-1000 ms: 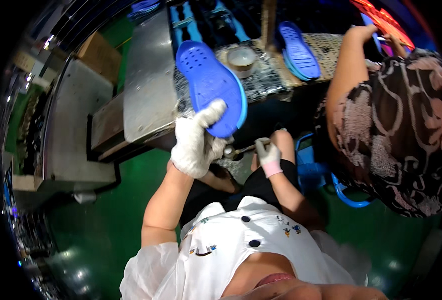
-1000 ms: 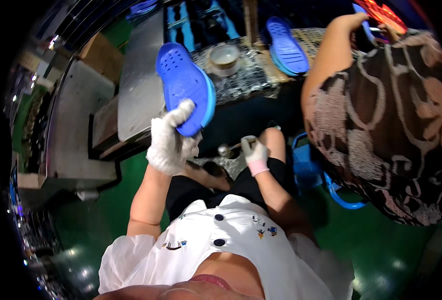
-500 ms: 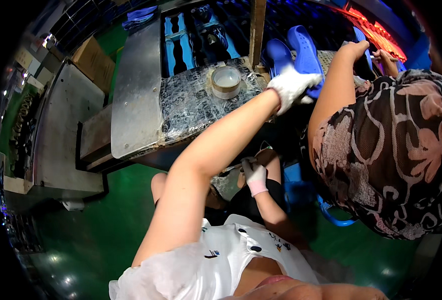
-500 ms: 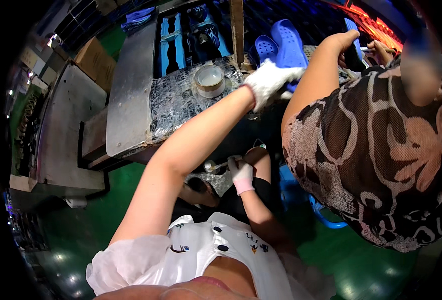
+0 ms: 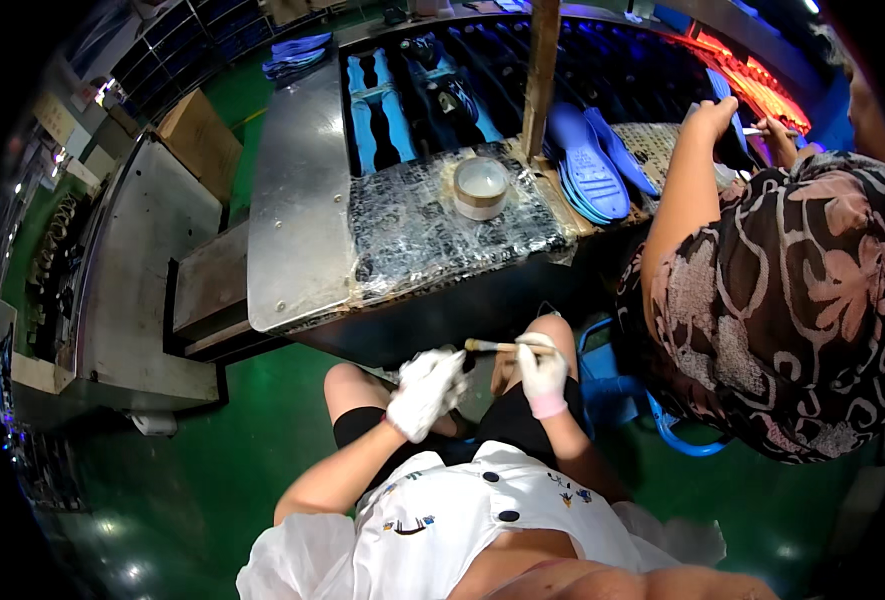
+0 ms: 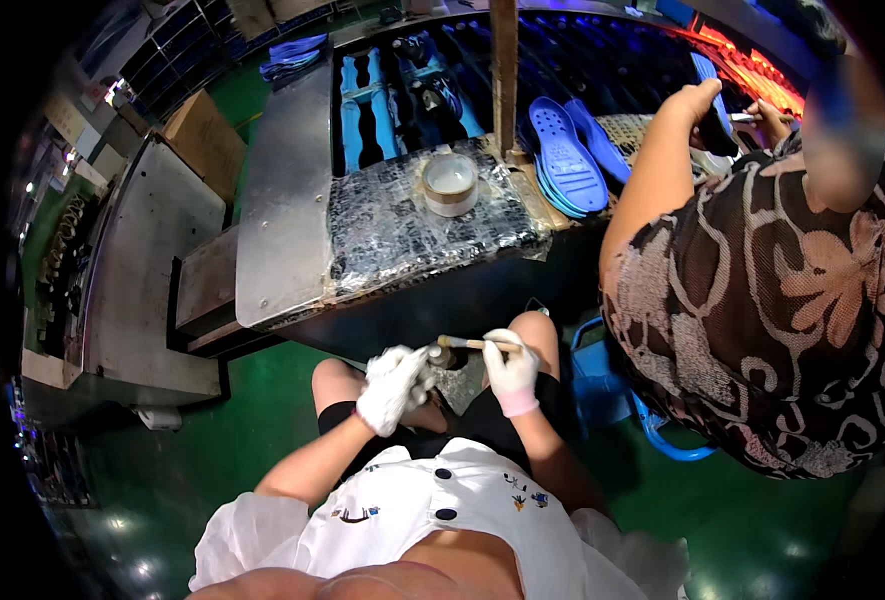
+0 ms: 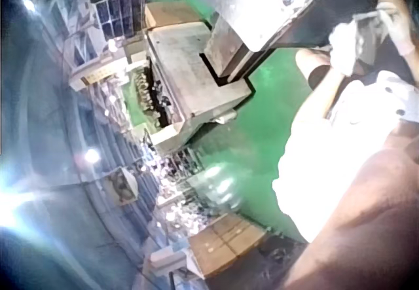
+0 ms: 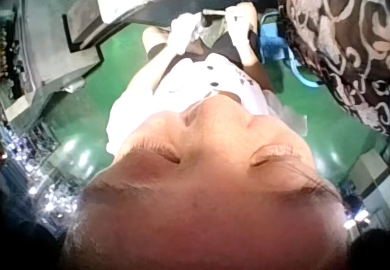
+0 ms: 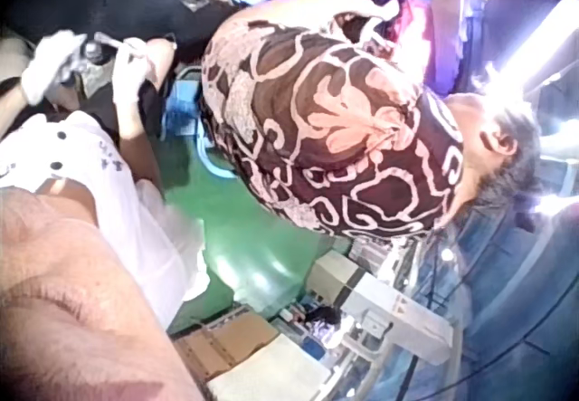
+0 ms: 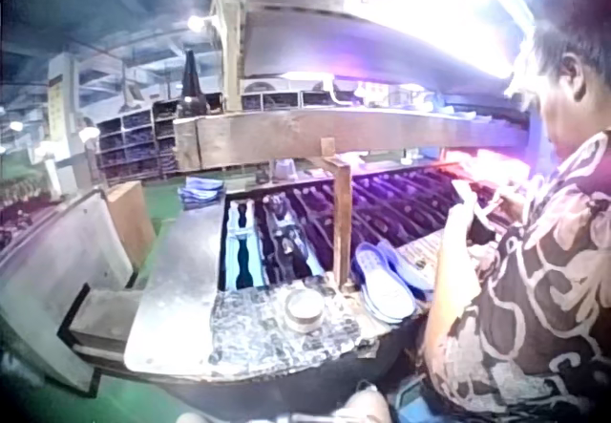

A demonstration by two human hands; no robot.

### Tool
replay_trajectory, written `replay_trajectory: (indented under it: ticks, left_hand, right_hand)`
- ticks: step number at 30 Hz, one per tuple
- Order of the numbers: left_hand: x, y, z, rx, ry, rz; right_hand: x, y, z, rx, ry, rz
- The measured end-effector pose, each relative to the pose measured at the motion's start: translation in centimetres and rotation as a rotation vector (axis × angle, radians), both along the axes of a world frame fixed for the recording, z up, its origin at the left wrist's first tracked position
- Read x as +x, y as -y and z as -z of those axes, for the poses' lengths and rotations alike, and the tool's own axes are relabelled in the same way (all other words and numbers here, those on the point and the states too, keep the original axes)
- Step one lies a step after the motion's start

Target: The person applies adhesive to shoe soles using a brush, dipping the brush into an adhesive container, brushing along the soles, and placing them on the workbench.

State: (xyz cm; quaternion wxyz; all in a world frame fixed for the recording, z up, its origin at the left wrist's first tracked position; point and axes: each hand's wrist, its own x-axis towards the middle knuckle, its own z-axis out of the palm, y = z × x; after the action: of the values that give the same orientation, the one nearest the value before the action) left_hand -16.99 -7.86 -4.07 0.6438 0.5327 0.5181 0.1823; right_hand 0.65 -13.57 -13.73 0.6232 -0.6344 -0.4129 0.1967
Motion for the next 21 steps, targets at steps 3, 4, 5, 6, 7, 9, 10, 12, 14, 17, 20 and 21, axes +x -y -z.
replay_trajectory:
  ticks: [3,4,5,6,7,9,10,12,14,17,20,21]
  left_hand:
    - [-5.9,1.8,7.0,-0.115,-0.188,-0.111]
    - [-7.2,2.4,8.2,-0.136,-0.205,-0.172]
    - [-7.5,1.8,8.9,-0.27,-0.199,-0.187]
    - [-7.9,1.4,10.0,-0.279,-0.072,-0.245]
    - [-7.6,0.9,9.7,-0.223,-0.033,-0.247]
    - [-7.3,0.1,10.0,-0.132,0.018,-0.218]
    - [-7.2,0.0,9.6,-0.17,-0.051,-0.171]
    - [-7.5,0.2,10.1,-0.237,-0.025,-0.15]
    - [-7.6,0.0,10.6,-0.265,0.051,-0.179]
    - [-7.8,0.1,11.0,-0.3,0.117,-0.252]
    - [-8.2,0.1,11.6,-0.292,0.132,-0.258]
    - [-8.2,0.1,11.5,-0.302,0.125,-0.247]
  right_hand:
    - [0.4,-0.7,-5.4,0.313,0.131,-0.07]
    - [0.4,-1.6,-7.3,0.34,0.177,-0.101]
    - [0.7,-3.1,-8.1,0.411,0.225,-0.146]
    - [0.8,-4.9,-9.3,0.439,0.318,-0.076]
    - [1.2,-6.8,-10.6,0.464,0.488,-0.021]
    - [1.7,-10.6,-12.1,0.48,0.681,0.044]
    - [2.2,-12.5,-11.8,0.467,0.732,0.044]
    - [2.7,-15.2,-11.5,0.397,0.844,0.057]
    - [3.5,-17.0,-10.8,0.377,0.904,0.075]
    - [4.3,-17.8,-10.1,0.306,1.005,0.094]
    - [3.8,-17.1,-10.3,0.225,0.996,0.098]
    - [3.6,-16.9,-10.4,0.195,0.988,0.11]
